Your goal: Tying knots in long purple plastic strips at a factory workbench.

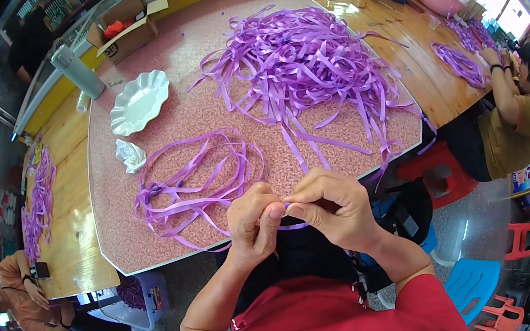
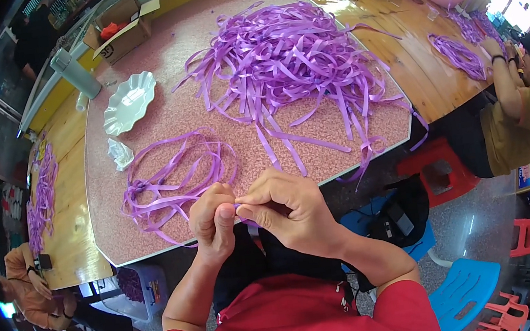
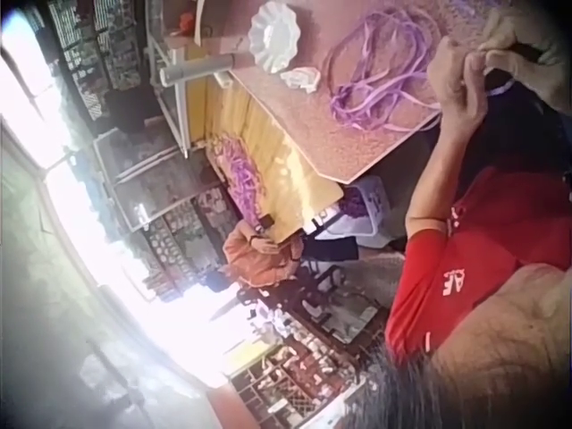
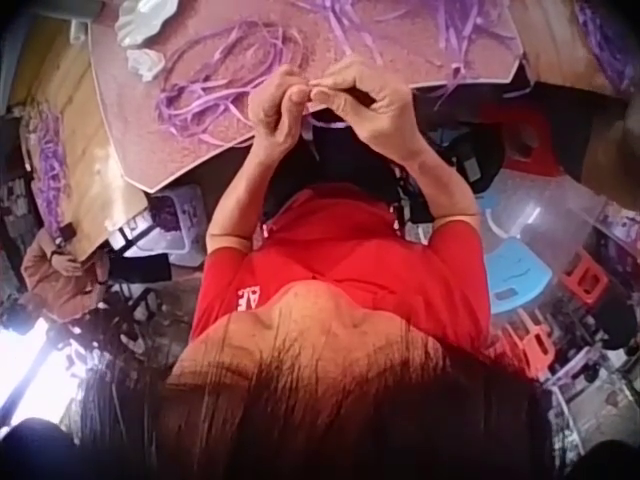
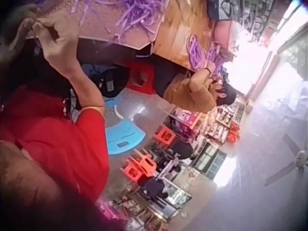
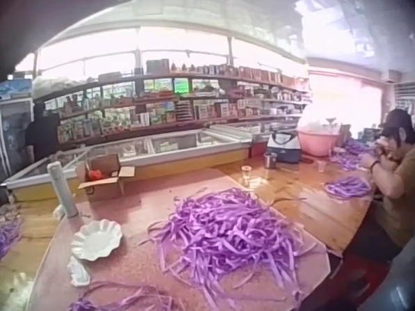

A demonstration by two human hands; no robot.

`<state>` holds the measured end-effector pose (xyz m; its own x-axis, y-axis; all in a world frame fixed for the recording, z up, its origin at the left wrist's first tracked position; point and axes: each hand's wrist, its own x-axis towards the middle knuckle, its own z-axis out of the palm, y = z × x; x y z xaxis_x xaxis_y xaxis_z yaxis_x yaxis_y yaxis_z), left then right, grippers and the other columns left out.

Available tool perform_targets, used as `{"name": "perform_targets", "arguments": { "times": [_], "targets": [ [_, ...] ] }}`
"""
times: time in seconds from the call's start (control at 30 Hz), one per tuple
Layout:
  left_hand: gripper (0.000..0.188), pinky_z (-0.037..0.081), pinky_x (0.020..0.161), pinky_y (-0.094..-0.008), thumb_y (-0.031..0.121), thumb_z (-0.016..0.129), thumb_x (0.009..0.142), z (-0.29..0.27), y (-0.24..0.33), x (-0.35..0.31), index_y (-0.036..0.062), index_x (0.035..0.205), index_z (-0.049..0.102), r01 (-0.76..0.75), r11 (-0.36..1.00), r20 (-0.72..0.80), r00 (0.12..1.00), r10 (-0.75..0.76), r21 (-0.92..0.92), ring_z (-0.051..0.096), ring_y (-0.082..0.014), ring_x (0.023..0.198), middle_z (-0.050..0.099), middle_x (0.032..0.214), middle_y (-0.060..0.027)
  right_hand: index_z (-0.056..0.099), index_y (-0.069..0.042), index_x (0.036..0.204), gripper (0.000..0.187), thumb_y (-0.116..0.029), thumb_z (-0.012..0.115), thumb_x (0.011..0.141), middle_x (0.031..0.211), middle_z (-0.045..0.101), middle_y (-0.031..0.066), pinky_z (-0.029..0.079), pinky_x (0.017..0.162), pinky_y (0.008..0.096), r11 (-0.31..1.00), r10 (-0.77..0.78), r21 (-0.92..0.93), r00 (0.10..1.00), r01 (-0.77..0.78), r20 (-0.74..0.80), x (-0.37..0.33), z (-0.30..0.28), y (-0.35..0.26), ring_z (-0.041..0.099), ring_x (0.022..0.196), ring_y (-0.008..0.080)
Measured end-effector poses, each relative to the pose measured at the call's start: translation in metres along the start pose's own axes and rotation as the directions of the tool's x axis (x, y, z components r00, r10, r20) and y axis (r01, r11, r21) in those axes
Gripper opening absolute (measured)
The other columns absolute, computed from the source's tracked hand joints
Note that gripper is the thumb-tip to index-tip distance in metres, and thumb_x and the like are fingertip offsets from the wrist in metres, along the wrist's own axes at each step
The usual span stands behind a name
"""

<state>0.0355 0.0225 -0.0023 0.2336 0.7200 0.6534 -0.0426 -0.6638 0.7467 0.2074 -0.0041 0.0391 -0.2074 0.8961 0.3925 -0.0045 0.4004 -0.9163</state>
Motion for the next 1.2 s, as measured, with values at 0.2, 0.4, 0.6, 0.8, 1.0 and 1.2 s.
{"name": "perform_targets", "arguments": {
  "times": [0.2,0.4,0.6,0.8,1.0,1.2],
  "targets": [
    [0.021,0.035,0.050,-0.0343,0.016,0.059,0.097,-0.004,0.007,0.004,0.0002,0.083,0.058,0.034,0.998,0.046,0.998,-0.036,0.056,0.047,-0.0230,0.055,0.051,0.066,-0.0092,0.064,0.001,0.091,0.015,0.003,0.074,0.080,0.085,0.063,0.0106,0.052,0.060,0.0295,0.897,-0.309,-0.316,0.949,0.311,0.057,0.007,-0.004,-0.001,0.065,0.071,0.0218],
    [0.023,0.036,0.051,-0.0345,0.018,0.057,0.098,-0.009,0.016,0.007,0.0000,0.084,0.057,0.119,0.993,0.134,0.984,-0.117,-0.011,0.046,-0.0233,0.056,0.049,0.067,-0.0089,0.068,0.000,0.093,0.019,0.004,0.076,0.076,0.085,0.065,0.0117,0.052,0.059,0.0313,0.785,-0.439,-0.395,0.878,0.477,0.188,0.014,-0.010,-0.004,0.065,0.071,0.0218],
    [0.031,0.037,0.054,-0.0317,0.024,0.051,0.103,-0.009,0.013,0.006,-0.0007,0.085,0.055,0.271,0.961,0.172,0.950,-0.259,-0.048,0.047,-0.0181,0.059,0.048,0.069,-0.0064,0.066,0.000,0.094,0.018,0.003,0.075,0.079,0.086,0.065,0.0118,0.051,0.055,0.0297,0.822,-0.462,-0.268,0.864,0.502,0.199,0.023,-0.015,0.020,0.065,0.067,0.0200],
    [0.040,0.034,0.057,-0.0227,0.037,0.042,0.105,-0.001,-0.001,-0.004,0.0027,0.093,0.057,0.527,0.772,0.202,0.849,-0.487,-0.356,0.043,-0.0080,0.065,0.047,0.078,0.0007,0.067,-0.002,0.096,0.020,0.003,0.076,0.079,0.088,0.063,0.0083,0.048,0.057,0.0261,0.941,-0.269,-0.192,0.960,0.278,0.073,0.012,-0.010,0.029,0.061,0.069,0.0131],
    [0.043,0.036,0.058,-0.0226,0.039,0.039,0.106,0.004,0.001,-0.007,0.0013,0.097,0.057,0.497,0.783,0.243,0.867,-0.434,-0.373,0.043,-0.0065,0.065,0.046,0.075,0.0007,0.068,-0.003,0.094,0.023,0.002,0.078,0.075,0.087,0.064,0.0072,0.047,0.056,0.0242,0.892,-0.343,-0.291,0.937,0.345,0.061,0.009,-0.012,0.023,0.060,0.067,0.0130],
    [0.040,0.035,0.055,-0.0215,0.038,0.042,0.105,0.010,0.004,-0.011,0.0013,0.098,0.057,0.461,0.763,0.212,0.887,-0.410,-0.454,0.043,-0.0059,0.064,0.048,0.076,0.0006,0.067,0.000,0.093,0.021,0.004,0.077,0.075,0.088,0.064,0.0094,0.052,0.060,0.0287,0.885,-0.354,-0.297,0.932,0.359,0.073,0.008,-0.009,0.018,0.065,0.073,0.0191]
  ]
}}
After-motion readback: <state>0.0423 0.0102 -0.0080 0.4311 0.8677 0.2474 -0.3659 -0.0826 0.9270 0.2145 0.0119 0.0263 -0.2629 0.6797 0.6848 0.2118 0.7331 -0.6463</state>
